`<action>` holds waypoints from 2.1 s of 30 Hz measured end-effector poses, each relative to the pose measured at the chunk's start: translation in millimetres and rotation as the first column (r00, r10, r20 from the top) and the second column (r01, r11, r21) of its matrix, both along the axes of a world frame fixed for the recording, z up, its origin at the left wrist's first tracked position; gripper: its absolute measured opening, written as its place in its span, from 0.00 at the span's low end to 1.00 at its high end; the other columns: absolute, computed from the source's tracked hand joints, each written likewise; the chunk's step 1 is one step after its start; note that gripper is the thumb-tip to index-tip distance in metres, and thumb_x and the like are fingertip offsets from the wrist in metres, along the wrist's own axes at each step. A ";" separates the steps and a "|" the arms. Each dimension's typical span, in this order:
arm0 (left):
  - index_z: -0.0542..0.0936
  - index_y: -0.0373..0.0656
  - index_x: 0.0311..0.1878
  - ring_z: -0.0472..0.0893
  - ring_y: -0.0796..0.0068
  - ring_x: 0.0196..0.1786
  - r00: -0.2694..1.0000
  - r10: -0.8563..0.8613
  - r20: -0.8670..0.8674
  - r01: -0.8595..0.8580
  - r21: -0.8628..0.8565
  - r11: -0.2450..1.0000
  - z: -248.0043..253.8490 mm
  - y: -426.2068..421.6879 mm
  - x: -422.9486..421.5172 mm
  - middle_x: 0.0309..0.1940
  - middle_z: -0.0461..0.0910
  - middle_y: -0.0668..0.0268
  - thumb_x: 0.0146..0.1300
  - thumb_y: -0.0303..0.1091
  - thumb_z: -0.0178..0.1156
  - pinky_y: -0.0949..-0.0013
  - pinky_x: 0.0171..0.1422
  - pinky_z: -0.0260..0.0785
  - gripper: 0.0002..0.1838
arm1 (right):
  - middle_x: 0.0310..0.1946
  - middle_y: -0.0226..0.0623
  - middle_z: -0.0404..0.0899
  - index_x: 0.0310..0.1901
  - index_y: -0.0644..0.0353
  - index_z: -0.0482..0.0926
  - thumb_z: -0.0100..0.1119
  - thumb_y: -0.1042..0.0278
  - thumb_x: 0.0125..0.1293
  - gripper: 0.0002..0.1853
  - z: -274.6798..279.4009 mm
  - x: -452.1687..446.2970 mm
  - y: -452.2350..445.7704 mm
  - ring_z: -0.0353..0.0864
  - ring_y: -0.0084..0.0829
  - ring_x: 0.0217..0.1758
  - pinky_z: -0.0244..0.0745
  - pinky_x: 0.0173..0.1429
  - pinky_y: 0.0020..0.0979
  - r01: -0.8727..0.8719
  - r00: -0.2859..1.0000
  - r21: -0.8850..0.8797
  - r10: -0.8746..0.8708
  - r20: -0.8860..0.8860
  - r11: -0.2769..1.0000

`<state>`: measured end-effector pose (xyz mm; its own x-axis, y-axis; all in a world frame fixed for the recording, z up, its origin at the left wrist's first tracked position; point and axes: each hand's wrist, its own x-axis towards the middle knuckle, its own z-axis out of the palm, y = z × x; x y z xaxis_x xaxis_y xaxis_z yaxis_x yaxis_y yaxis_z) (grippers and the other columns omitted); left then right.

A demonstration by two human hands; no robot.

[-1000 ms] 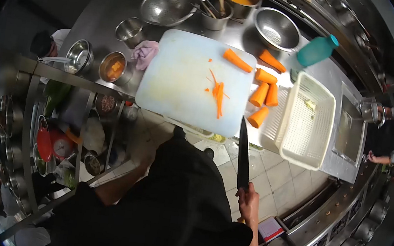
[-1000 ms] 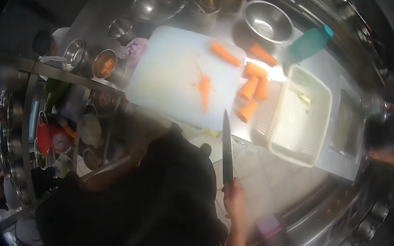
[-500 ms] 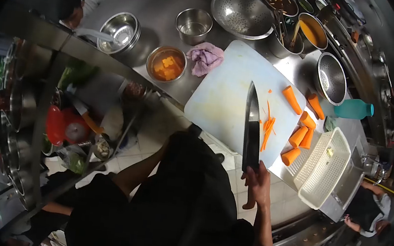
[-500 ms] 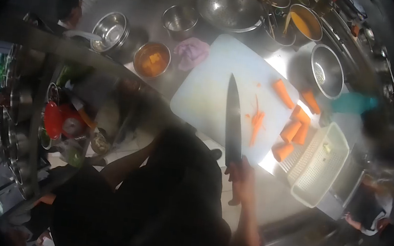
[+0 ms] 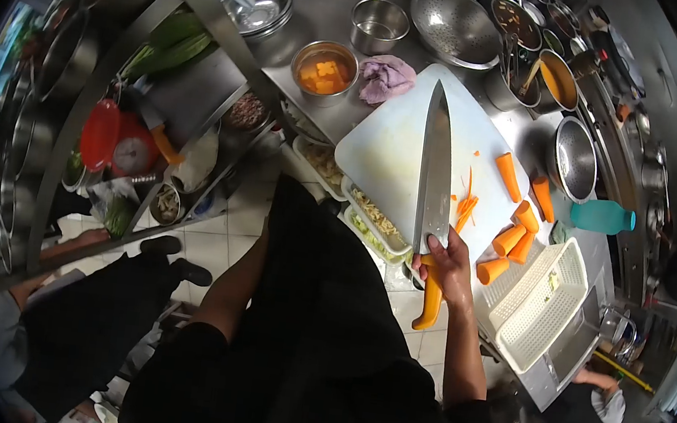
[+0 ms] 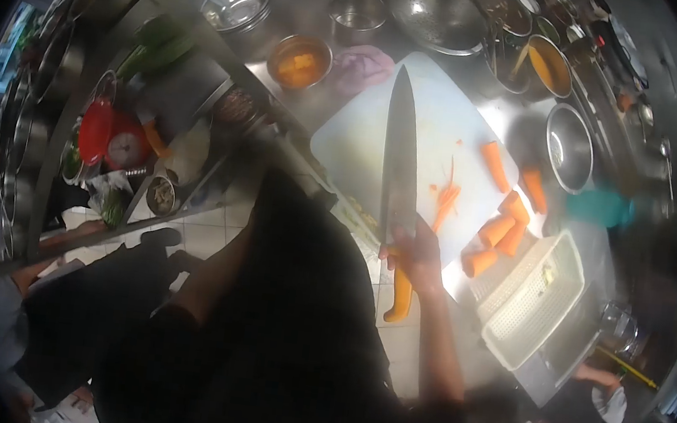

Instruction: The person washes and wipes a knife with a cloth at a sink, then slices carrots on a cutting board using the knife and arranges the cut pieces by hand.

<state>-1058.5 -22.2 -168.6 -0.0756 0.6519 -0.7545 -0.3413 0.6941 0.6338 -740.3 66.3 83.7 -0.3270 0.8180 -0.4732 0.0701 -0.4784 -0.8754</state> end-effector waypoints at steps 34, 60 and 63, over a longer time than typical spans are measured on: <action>0.69 0.35 0.45 0.77 0.72 0.29 0.615 -0.788 0.039 0.544 0.703 0.459 206.3 90.5 19.2 0.28 0.76 0.61 0.64 0.31 0.56 0.71 0.36 0.70 0.12 | 0.36 0.44 0.80 0.53 0.60 0.76 0.58 0.48 0.64 0.24 13.6 -97.2 21.1 0.77 0.41 0.44 0.70 0.50 0.37 -0.195 0.904 0.761 -0.188 0.384 0.619; 0.70 0.39 0.45 0.74 0.77 0.23 0.901 -0.398 0.175 0.212 0.623 0.753 208.4 -11.6 59.8 0.24 0.73 0.66 0.68 0.34 0.50 0.75 0.27 0.68 0.08 | 0.48 0.43 0.80 0.54 0.57 0.78 0.46 0.50 0.68 0.22 465.7 359.4 -1.5 0.79 0.38 0.48 0.71 0.54 0.35 -0.201 0.204 0.946 -0.955 -0.214 -0.255; 0.68 0.41 0.51 0.73 0.80 0.27 0.860 -0.443 0.254 0.170 0.675 0.718 222.7 -8.7 60.5 0.29 0.73 0.68 0.69 0.35 0.52 0.77 0.30 0.67 0.12 | 0.47 0.43 0.79 0.53 0.59 0.77 0.44 0.52 0.70 0.22 353.8 241.9 -12.0 0.78 0.37 0.47 0.71 0.54 0.35 -0.099 0.500 0.963 -0.849 -0.169 -0.250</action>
